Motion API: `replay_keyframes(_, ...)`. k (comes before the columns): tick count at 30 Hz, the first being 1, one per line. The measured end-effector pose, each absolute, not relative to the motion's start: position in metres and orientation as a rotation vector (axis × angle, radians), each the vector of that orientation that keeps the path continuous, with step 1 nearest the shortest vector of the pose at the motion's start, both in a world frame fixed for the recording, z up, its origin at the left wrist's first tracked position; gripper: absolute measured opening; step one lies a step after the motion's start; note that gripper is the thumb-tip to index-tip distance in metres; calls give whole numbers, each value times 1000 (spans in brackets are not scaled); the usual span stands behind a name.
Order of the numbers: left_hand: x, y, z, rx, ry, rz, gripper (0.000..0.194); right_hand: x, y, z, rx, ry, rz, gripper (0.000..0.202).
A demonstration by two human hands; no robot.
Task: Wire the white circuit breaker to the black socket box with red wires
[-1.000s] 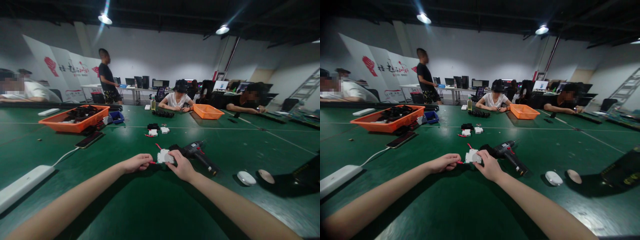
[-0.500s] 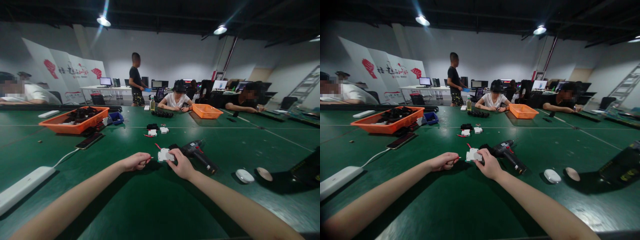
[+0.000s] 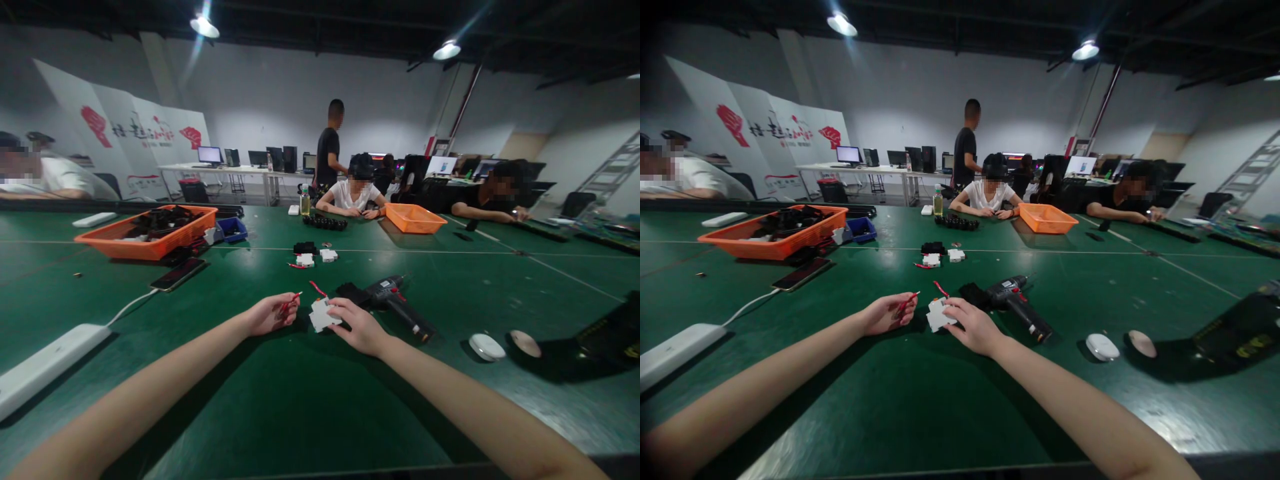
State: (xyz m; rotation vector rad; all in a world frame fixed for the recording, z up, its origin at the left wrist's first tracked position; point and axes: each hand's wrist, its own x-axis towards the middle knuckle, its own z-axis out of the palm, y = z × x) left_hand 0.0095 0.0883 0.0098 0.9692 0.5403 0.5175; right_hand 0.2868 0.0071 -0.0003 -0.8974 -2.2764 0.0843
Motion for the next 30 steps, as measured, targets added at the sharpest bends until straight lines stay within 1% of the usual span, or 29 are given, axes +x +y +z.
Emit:
replay_keyframes(2,6,90,13,926,516,494,25,287,6,2,-905,-2277,87,30)
replay_keyframes(6,-1,95,15,865,484,463,48,286,4,5,-939,-2261,121,31)
replay_keyframes(8,-2,95,14,848,473,468,53,286,4,6,-947,-2254,132,30)
replay_keyframes(10,-1,94,12,839,467,483,47,285,4,7,-946,-2249,132,30)
replay_keyframes(14,4,91,11,846,483,487,23,285,4,6,-957,-2248,146,30)
replay_keyframes(16,6,91,10,862,496,479,18,286,5,4,-963,-2249,146,29)
replay_keyframes(25,7,84,15,1000,523,496,17,286,5,2,-968,-2241,149,29)
replay_keyframes(30,8,88,13,1120,631,501,29,287,4,4,-981,-2246,168,28)
